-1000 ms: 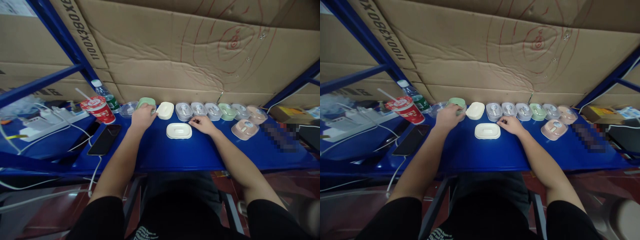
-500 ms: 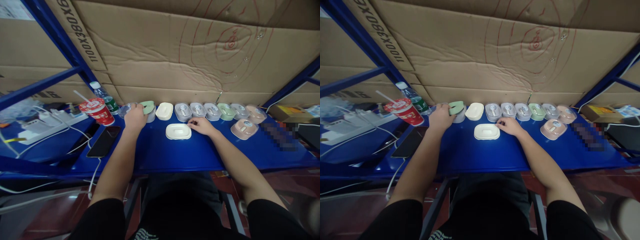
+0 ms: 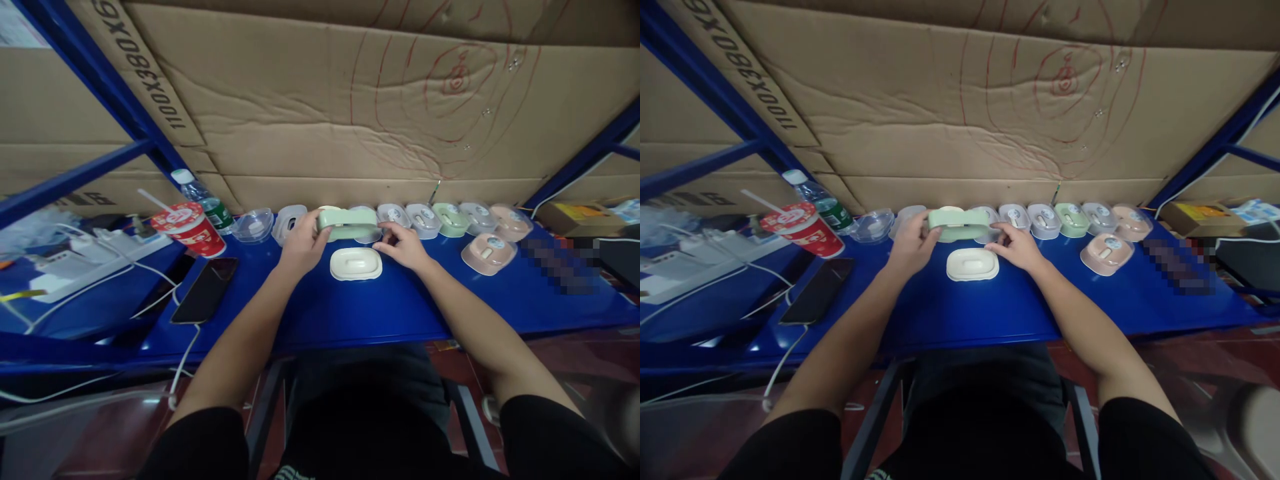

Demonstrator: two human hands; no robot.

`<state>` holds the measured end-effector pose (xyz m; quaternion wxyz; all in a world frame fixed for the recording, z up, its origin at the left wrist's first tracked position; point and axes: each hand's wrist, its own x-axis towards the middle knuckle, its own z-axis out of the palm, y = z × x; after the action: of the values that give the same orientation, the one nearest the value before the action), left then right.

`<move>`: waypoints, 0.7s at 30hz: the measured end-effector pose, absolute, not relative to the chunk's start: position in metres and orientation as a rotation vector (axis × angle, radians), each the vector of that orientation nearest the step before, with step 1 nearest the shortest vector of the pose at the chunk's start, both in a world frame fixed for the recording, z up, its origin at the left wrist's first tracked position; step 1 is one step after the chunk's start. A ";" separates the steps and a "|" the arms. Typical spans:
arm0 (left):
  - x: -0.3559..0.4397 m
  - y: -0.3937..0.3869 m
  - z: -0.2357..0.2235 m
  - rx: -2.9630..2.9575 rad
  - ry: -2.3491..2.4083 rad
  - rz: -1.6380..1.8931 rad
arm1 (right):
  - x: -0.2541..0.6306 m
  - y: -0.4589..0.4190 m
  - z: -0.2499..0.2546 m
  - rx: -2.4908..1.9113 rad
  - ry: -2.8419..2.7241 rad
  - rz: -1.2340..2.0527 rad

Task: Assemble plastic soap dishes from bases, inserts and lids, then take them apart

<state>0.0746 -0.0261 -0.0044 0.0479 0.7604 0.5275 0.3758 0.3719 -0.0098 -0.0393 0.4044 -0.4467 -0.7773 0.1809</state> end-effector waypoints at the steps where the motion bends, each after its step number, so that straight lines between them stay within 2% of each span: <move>1: 0.079 -0.027 -0.007 2.319 1.568 1.097 | 0.371 -0.011 -0.038 -1.135 -1.945 0.441; 4: 0.086 -0.028 -0.012 2.268 1.523 0.975 | 0.371 -0.012 -0.036 -1.165 -1.933 0.405; 12: 0.087 -0.031 -0.009 2.415 1.777 0.535 | 0.374 -0.012 -0.035 -1.188 -2.061 0.373; 21: 0.094 -0.035 -0.014 2.419 1.693 0.416 | 0.381 -0.004 -0.042 -1.179 -2.152 0.408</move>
<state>0.0936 -0.0353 -0.0137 0.0799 0.8087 0.5659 0.1390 0.3809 -0.0039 -0.0417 0.3212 -0.4490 -0.8193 0.1551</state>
